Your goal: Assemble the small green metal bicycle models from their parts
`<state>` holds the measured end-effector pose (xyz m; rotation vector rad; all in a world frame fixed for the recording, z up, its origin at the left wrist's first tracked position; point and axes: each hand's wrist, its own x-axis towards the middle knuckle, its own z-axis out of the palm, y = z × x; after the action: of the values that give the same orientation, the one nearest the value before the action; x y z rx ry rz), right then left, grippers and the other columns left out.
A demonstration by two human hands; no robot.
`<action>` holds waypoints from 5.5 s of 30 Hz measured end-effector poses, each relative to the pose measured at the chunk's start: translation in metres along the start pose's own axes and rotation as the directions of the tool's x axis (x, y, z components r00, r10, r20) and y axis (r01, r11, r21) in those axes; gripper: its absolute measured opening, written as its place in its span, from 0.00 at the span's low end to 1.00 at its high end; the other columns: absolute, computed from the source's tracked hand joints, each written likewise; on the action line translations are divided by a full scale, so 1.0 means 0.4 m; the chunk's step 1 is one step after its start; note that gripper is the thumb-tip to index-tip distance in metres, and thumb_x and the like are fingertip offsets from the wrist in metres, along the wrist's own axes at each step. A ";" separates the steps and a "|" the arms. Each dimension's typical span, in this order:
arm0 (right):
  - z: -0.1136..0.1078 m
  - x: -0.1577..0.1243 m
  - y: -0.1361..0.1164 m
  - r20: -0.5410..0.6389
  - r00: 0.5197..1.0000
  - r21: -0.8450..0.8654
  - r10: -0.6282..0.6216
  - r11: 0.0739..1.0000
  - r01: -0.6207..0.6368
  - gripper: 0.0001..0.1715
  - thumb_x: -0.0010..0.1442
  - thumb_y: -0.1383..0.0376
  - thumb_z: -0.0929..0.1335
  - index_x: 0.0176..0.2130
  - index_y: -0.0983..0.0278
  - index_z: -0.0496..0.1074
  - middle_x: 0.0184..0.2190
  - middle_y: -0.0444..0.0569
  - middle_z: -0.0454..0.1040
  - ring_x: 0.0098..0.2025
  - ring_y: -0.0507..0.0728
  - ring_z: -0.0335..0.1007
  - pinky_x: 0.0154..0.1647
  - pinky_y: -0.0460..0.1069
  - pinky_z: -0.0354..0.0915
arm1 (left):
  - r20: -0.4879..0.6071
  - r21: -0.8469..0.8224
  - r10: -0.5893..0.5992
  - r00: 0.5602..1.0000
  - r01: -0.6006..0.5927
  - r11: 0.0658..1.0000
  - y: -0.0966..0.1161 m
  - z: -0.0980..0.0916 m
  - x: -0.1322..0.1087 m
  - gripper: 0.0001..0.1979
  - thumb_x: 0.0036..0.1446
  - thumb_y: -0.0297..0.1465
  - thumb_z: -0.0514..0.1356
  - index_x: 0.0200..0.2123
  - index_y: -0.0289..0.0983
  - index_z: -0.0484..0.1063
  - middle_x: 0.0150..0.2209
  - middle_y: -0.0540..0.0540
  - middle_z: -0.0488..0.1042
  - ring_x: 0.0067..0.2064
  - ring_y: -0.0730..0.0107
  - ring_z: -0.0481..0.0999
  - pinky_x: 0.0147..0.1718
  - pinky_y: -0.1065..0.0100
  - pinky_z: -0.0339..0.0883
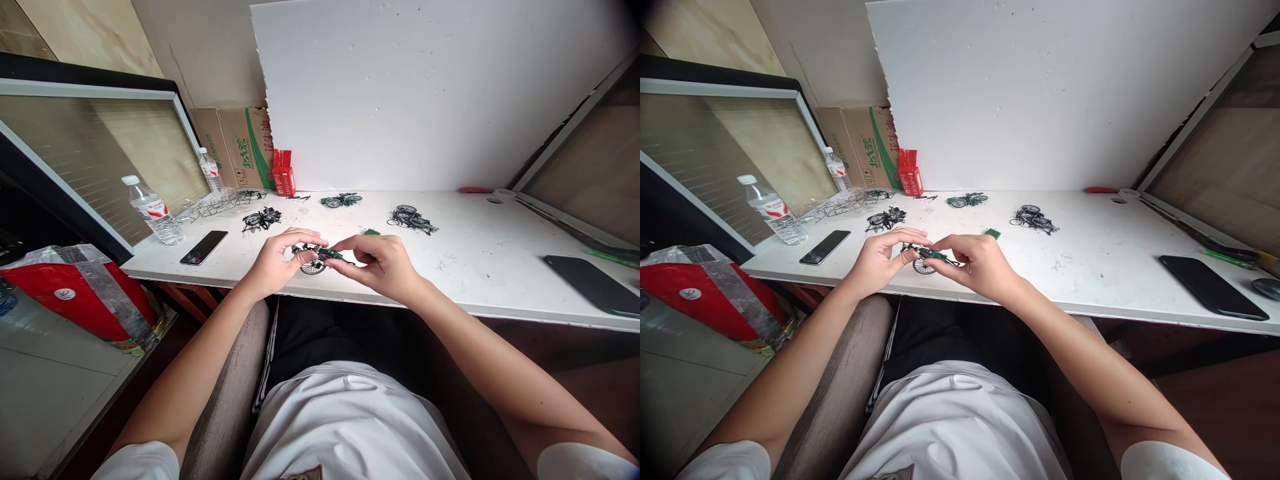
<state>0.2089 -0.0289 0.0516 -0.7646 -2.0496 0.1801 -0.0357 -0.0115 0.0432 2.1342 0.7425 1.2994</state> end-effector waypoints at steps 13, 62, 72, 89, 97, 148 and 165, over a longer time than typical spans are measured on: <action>0.006 -0.001 0.008 -0.016 1.000 0.017 0.011 1.000 -0.011 0.22 0.66 0.46 0.74 0.42 0.62 0.85 0.18 0.39 0.58 0.22 0.50 0.50 0.28 0.49 0.52 | -0.013 0.009 0.030 0.999 -0.030 1.000 -0.014 0.001 0.002 0.11 0.68 0.39 0.68 0.49 0.43 0.86 0.50 0.39 0.83 0.57 0.54 0.80 0.63 0.53 0.68; 0.008 0.040 0.174 0.164 0.819 0.741 0.550 0.480 -0.470 0.29 0.51 0.46 0.84 0.37 0.64 0.78 0.21 0.33 0.50 0.22 0.45 0.39 0.24 0.47 0.39 | -0.085 -0.540 -0.466 0.881 0.353 0.765 -0.146 0.058 -0.007 0.24 0.55 0.45 0.76 0.46 0.33 0.84 0.50 0.34 0.85 0.51 0.55 0.86 0.55 0.57 0.75; 0.011 0.030 0.220 0.217 0.805 0.659 0.552 0.526 -0.538 0.27 0.53 0.45 0.82 0.36 0.63 0.77 0.22 0.35 0.53 0.23 0.46 0.41 0.24 0.48 0.40 | -0.158 -0.611 -0.531 0.833 0.340 0.715 -0.151 0.038 -0.001 0.25 0.46 0.43 0.81 0.41 0.32 0.84 0.44 0.37 0.86 0.43 0.58 0.86 0.50 0.60 0.76; 0.005 0.016 0.258 0.286 0.782 0.445 0.553 0.646 -0.620 0.34 0.54 0.39 0.79 0.42 0.65 0.80 0.22 0.38 0.58 0.24 0.48 0.46 0.23 0.47 0.45 | -0.245 -0.383 -0.462 0.852 0.353 0.854 -0.161 0.026 -0.004 0.26 0.46 0.48 0.80 0.40 0.33 0.86 0.43 0.35 0.87 0.46 0.51 0.87 0.54 0.54 0.78; -0.050 0.013 0.336 0.026 0.794 -0.078 0.607 0.793 -0.604 0.32 0.69 0.42 0.68 0.47 0.67 0.83 0.23 0.43 0.64 0.26 0.52 0.57 0.30 0.50 0.55 | -0.284 -0.377 -0.479 0.831 0.362 0.853 -0.176 0.019 -0.006 0.27 0.44 0.48 0.81 0.40 0.33 0.86 0.42 0.35 0.87 0.46 0.50 0.87 0.53 0.54 0.78; 0.003 0.011 0.110 0.258 0.956 -0.499 0.140 0.867 0.008 0.23 0.73 0.55 0.69 0.62 0.60 0.75 0.38 0.52 0.87 0.32 0.60 0.78 0.33 0.51 0.53 | -0.192 -0.242 -0.427 0.884 0.379 0.893 -0.174 0.052 -0.024 0.25 0.48 0.48 0.79 0.41 0.35 0.85 0.44 0.37 0.87 0.46 0.52 0.87 0.52 0.56 0.79; 0.049 -0.001 0.120 0.298 0.948 -0.480 0.110 0.876 0.050 0.19 0.73 0.60 0.68 0.60 0.59 0.77 0.40 0.52 0.87 0.34 0.59 0.79 0.33 0.51 0.54 | -0.164 -0.238 -0.418 0.894 0.375 0.896 -0.194 0.058 -0.027 0.24 0.49 0.48 0.78 0.40 0.37 0.84 0.43 0.38 0.87 0.46 0.52 0.87 0.52 0.56 0.79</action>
<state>0.2148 0.0125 0.0206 -1.1344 -2.4292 -0.2214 -0.0331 0.0325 -0.0257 1.5916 1.0278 1.3190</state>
